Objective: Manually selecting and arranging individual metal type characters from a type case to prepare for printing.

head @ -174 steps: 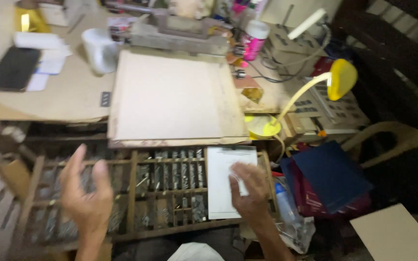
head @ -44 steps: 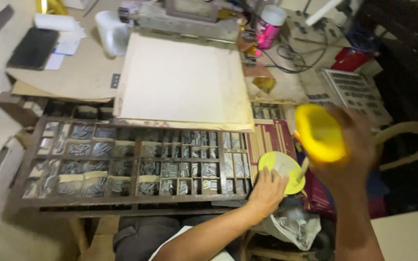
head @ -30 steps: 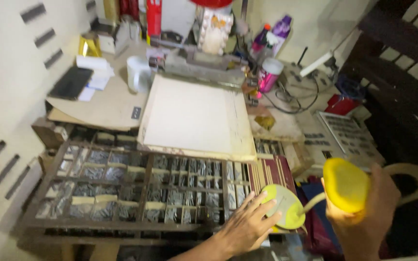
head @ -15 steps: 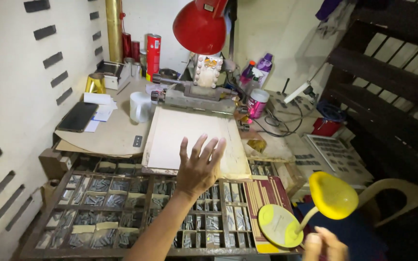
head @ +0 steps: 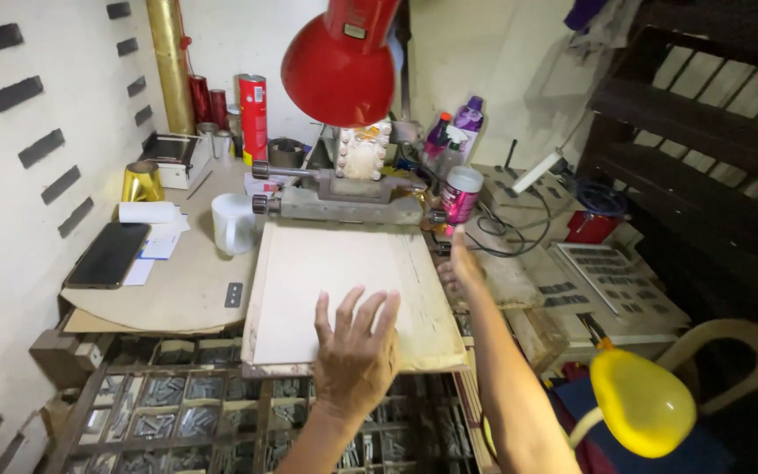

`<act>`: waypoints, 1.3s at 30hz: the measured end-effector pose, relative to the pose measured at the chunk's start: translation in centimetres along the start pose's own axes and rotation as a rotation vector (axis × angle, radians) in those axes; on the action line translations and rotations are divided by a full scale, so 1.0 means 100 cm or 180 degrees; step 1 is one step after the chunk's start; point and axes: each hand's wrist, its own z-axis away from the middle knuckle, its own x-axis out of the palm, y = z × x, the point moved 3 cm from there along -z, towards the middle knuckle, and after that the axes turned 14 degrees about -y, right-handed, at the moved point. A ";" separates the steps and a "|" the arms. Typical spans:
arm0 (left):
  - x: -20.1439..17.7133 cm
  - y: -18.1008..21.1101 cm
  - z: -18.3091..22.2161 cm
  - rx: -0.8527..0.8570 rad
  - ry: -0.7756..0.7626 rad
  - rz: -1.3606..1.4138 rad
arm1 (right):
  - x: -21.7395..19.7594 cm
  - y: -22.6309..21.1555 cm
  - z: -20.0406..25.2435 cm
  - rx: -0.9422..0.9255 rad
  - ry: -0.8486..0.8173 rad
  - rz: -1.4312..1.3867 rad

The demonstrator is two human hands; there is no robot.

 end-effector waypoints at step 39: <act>0.009 -0.002 0.003 0.0207 -0.0119 0.0149 | 0.023 -0.089 0.020 -0.0617 -0.0614 0.0230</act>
